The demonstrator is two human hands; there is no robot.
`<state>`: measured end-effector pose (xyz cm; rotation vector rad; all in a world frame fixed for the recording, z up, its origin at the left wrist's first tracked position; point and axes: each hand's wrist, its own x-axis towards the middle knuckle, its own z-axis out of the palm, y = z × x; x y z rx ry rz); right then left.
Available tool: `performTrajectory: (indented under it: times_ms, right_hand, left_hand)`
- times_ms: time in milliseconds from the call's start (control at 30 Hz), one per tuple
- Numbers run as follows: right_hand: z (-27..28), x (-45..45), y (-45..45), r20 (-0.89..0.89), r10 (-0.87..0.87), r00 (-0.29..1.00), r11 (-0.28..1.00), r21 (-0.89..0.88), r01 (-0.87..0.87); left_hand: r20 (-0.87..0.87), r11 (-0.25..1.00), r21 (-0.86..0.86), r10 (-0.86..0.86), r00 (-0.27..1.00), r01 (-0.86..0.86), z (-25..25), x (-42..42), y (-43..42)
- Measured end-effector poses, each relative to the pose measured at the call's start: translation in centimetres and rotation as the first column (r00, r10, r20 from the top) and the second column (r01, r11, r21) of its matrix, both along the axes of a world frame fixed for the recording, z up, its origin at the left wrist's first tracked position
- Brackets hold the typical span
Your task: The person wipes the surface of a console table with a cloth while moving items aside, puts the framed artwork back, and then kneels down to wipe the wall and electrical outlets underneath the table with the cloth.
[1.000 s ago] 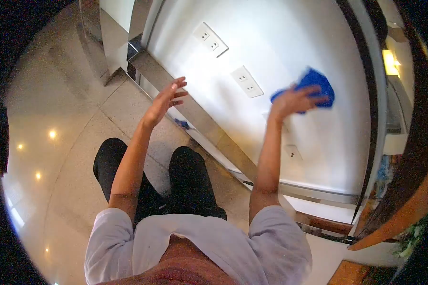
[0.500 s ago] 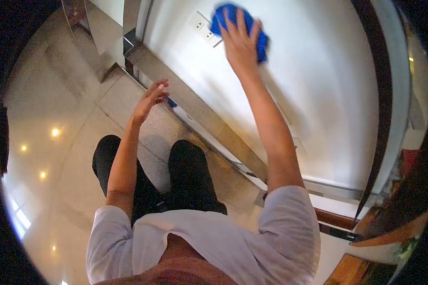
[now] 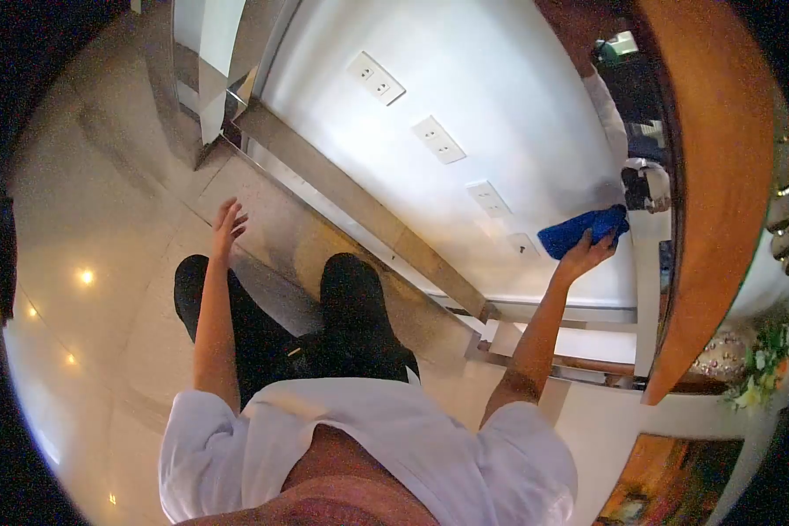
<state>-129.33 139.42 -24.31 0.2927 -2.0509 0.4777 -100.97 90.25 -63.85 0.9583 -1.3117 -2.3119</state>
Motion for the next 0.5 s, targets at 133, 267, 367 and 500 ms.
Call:
performTrajectory:
  times_ms: [133, 267, 367, 500]
  right_hand:
    - [-0.6, -8.1, -0.1, 0.064, -0.204, 0.977, 0.979, -0.014, 0.205]
    - [-1.5, -10.1, -15.4, 0.031, -0.469, 0.883, 0.875, -0.122, 0.469]
    - [-1.2, -9.3, -24.8, -0.028, -0.349, 0.937, 0.925, -0.171, 0.339]
    - [-0.1, -7.3, -35.3, -0.116, -0.312, 0.943, 0.949, 0.015, 0.315]
  left_hand:
    - [-0.066, 0.982, 0.080, 0.176, 0.982, -0.171, 0.6, 5.9, -0.2]
    - [-0.083, 0.963, 0.164, 0.228, 0.970, -0.212, -1.2, 6.9, -1.9]
    - [-0.005, 0.962, 0.174, 0.216, 0.976, -0.212, -1.3, 5.3, -2.7]
    - [0.021, 0.982, 0.156, 0.107, 0.994, -0.109, -1.8, 4.1, -3.2]
